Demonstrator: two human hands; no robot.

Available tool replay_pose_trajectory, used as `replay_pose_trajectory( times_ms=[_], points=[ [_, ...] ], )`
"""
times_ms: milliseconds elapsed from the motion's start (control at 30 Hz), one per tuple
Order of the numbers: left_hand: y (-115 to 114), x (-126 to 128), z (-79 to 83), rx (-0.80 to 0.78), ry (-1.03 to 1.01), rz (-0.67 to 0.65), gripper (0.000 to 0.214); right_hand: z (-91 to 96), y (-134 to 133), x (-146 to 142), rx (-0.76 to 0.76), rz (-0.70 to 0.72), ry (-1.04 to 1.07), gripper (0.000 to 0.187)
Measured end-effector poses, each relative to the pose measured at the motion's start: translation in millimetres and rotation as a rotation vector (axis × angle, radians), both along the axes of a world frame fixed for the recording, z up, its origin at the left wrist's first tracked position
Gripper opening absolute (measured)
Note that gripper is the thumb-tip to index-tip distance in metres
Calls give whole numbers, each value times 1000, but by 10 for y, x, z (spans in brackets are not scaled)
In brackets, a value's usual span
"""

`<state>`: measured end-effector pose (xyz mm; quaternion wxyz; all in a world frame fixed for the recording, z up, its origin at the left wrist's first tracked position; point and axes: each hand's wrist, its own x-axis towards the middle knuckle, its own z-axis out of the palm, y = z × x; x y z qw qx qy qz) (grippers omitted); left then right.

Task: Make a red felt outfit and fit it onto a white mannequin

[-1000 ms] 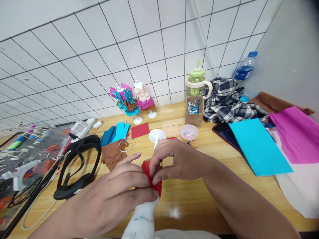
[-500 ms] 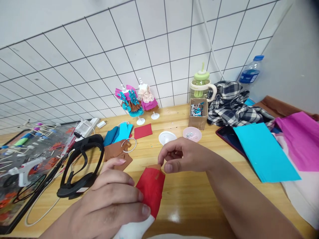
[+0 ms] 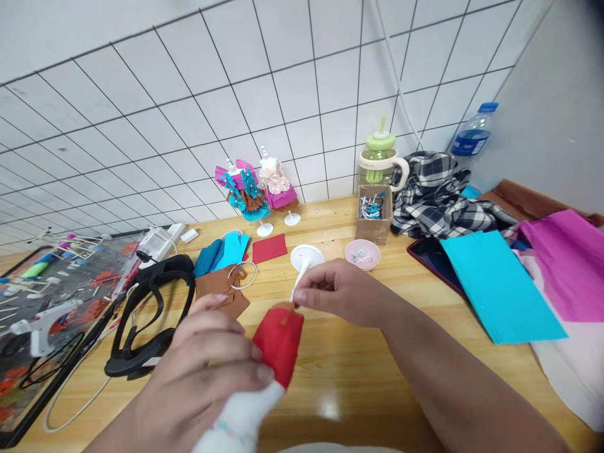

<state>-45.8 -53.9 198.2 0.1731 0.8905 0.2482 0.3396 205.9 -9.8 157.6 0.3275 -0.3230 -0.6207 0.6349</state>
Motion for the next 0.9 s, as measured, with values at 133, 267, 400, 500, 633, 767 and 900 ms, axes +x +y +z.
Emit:
replay_pose_trajectory(
  times_ms=[133,267,400,500,633,767,900],
  points=[
    [114,-10,-264,-286,-473,397,36,22,4,-8,158,-288,-56,22],
    [261,44,-396,-804,-952,445,25,10,9,5,542,-608,-282,13],
    [370,42,-441,-941,-1128,448,21,-4,-10,-23,708,-622,-361,14],
    [391,42,-512,-869,-1163,448,16,-11,-45,-93,560,-523,-342,16],
    [337,168,-567,-724,-1149,429,21,-52,-90,-241,37,-295,-114,24],
    [244,339,-563,-595,-1138,381,36,-136,-116,-400,-251,-194,184,30],
    [183,369,-600,-634,-1131,346,40,-201,-127,-498,-401,-211,403,29]
  ],
)
